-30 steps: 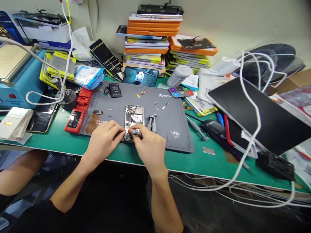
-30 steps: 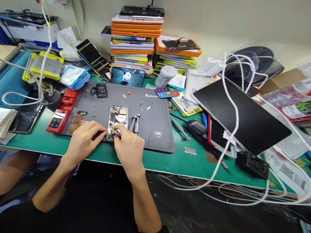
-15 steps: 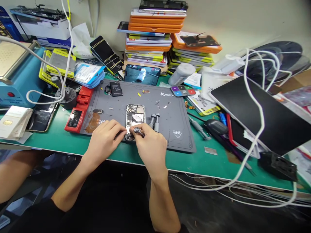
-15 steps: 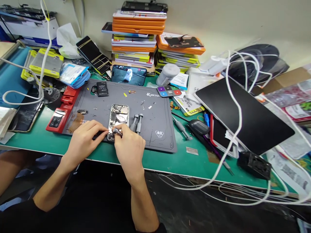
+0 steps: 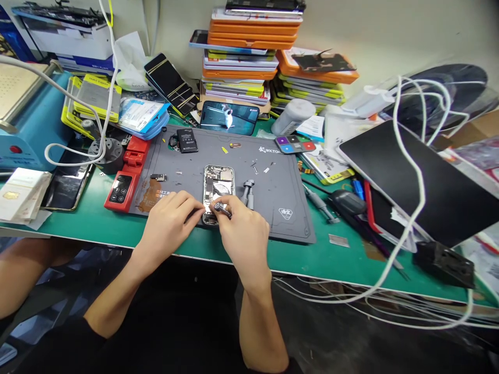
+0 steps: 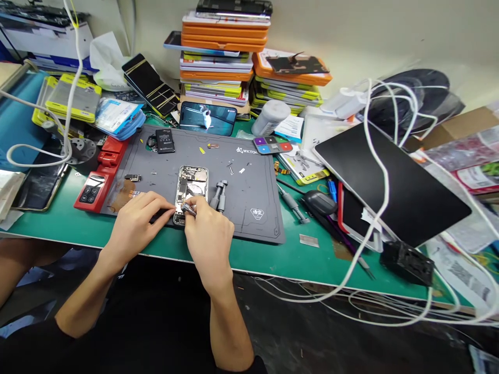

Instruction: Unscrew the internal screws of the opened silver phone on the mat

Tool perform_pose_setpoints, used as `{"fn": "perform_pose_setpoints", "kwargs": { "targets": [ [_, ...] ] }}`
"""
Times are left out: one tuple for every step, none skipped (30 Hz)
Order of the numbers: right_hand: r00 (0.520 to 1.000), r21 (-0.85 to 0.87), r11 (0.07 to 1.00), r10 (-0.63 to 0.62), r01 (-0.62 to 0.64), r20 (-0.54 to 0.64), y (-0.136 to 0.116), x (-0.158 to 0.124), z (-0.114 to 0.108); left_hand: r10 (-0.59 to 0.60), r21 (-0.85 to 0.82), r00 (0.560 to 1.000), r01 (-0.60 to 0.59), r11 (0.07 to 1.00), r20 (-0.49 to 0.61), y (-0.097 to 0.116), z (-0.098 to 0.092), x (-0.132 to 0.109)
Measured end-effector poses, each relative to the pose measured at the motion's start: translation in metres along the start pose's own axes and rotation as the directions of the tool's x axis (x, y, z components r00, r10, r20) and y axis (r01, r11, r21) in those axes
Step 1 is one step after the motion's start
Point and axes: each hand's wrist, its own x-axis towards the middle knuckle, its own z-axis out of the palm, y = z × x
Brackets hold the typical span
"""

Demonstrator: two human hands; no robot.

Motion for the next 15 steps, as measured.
{"fn": "perform_pose_setpoints", "kwargs": {
  "targets": [
    [1.000,0.011,1.000,-0.005,0.005,-0.009,0.001,0.000,0.001,0.000,0.000,1.000,0.000,1.000,0.000,0.000,0.000,0.000],
    [1.000,0.028,1.000,-0.009,0.010,-0.018,0.001,-0.001,0.001,-0.003,0.000,1.000,0.003,1.000,0.002,0.000,0.000,0.000],
    [1.000,0.049,0.999,-0.010,0.011,-0.027,0.002,-0.001,0.002,-0.008,0.001,1.000,0.008,1.000,0.006,0.000,-0.001,0.000],
    [0.999,0.073,0.997,-0.007,0.010,-0.036,0.003,-0.002,0.002,-0.011,0.003,1.000,0.011,1.000,0.010,0.000,-0.001,0.000],
    [0.999,0.097,0.995,-0.005,0.009,-0.044,0.004,-0.003,0.003,-0.010,0.005,1.000,0.010,1.000,0.013,0.000,-0.001,0.000],
    [0.999,0.116,0.993,-0.006,0.012,-0.052,0.005,-0.004,0.003,-0.007,0.007,1.000,0.007,1.000,0.013,0.001,-0.001,0.000],
    [0.998,0.127,0.992,-0.016,0.024,-0.058,0.006,-0.005,0.003,-0.003,0.009,1.000,0.003,1.000,0.010,0.001,-0.001,0.000],
    [0.997,0.129,0.991,-0.037,0.045,-0.065,0.007,-0.006,0.003,-0.001,0.010,1.000,0.001,1.000,0.005,0.001,-0.001,0.000],
    [0.995,0.122,0.990,-0.066,0.075,-0.074,0.008,-0.008,0.002,0.000,0.011,1.000,0.001,1.000,-0.002,0.001,-0.001,0.000],
    [0.991,0.105,0.989,-0.100,0.109,-0.084,0.009,-0.010,0.002,-0.003,0.015,1.000,0.003,1.000,-0.009,0.001,0.000,0.000],
    [0.986,0.076,0.987,-0.133,0.140,-0.096,0.009,-0.013,0.001,-0.007,0.023,1.000,0.007,1.000,-0.015,0.001,0.001,0.000],
    [0.982,0.039,0.986,-0.156,0.161,-0.111,0.009,-0.015,0.001,-0.011,0.035,1.000,0.011,0.999,-0.020,0.001,0.002,0.001],
    [0.978,-0.003,0.985,-0.171,0.171,-0.123,0.008,-0.018,0.001,-0.013,0.049,1.000,0.014,0.999,-0.023,0.000,0.003,0.002],
    [0.975,-0.048,0.984,-0.178,0.173,-0.129,0.008,-0.021,0.000,-0.014,0.063,1.000,0.015,0.998,-0.025,0.000,0.004,0.003],
    [0.974,-0.087,0.981,-0.183,0.173,-0.130,0.007,-0.024,0.000,-0.013,0.073,1.000,0.015,0.997,-0.026,0.000,0.005,0.004]
  ]
}}
